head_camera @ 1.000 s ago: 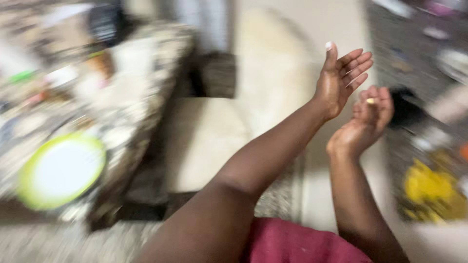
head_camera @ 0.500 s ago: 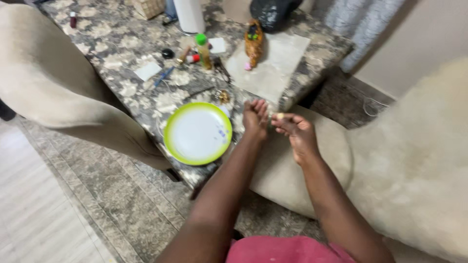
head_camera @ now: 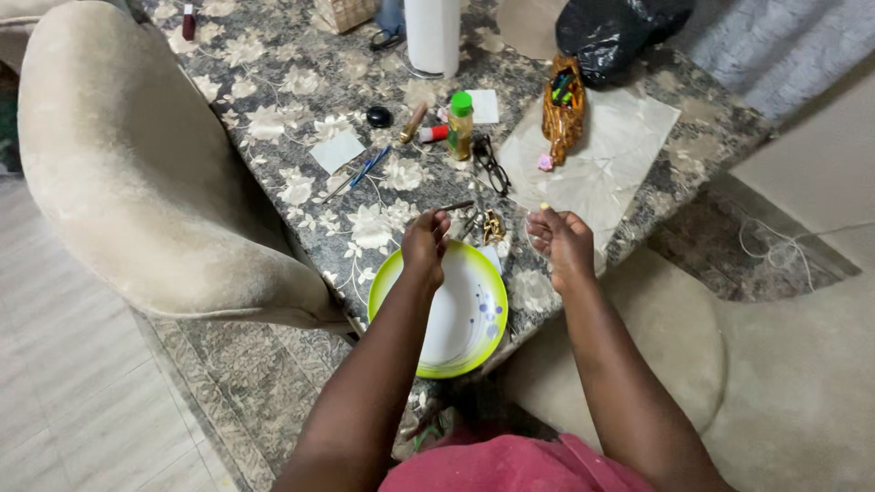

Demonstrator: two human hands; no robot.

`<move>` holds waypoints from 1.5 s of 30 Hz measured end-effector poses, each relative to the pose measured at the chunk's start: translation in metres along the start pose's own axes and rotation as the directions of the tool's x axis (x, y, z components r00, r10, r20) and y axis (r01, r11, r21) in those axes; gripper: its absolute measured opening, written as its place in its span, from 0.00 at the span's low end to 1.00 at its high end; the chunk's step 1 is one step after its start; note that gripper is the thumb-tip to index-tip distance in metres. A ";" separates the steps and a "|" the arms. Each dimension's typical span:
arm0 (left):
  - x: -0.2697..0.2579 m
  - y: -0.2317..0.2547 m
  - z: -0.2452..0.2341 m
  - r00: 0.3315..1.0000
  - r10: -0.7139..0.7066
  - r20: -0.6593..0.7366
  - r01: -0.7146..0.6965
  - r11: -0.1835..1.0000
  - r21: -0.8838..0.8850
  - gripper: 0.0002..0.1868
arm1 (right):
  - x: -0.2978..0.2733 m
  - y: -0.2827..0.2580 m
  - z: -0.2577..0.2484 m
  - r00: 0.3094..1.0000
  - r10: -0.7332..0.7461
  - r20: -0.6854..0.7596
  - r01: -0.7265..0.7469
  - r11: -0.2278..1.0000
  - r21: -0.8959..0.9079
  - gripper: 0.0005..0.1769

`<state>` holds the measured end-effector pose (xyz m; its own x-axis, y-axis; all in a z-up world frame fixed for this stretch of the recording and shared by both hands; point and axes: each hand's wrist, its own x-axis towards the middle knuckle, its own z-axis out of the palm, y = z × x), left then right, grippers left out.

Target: The person retrieves a plate from a cabinet, then moves to a cluttered dining table to gather and organize various items. They handle a black bag, a pink pouch, a chocolate bar, a tablet, a water bottle, and a paper towel roll, placing them into a basket or bag. The person also wipes the table surface with a paper towel and collects trash into a black plastic bag.

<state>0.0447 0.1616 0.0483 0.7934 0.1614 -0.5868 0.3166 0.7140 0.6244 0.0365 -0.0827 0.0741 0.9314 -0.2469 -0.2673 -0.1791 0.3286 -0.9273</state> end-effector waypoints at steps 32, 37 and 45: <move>0.295 0.118 0.119 0.715 0.372 0.592 -0.476 -0.362 0.802 0.35 | 0.334 -0.091 0.063 0.879 -0.189 0.438 0.476 0.297 -0.828 0.56; 0.320 0.105 0.139 0.670 0.013 0.742 -0.718 -0.241 0.653 0.27 | 0.366 -0.115 0.112 0.657 -0.057 0.752 0.749 0.163 -0.642 0.55; 0.302 0.089 0.128 0.373 -0.085 0.924 -0.922 -0.145 0.359 0.24 | 0.404 -0.127 0.200 0.518 0.240 0.821 0.804 0.191 -0.563 0.52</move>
<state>0.3791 0.1864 -0.0073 0.7490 -0.6303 0.2042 -0.5913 -0.4968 0.6353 0.4988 -0.0421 0.1366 0.6993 0.6997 -0.1463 0.5364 -0.6489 -0.5396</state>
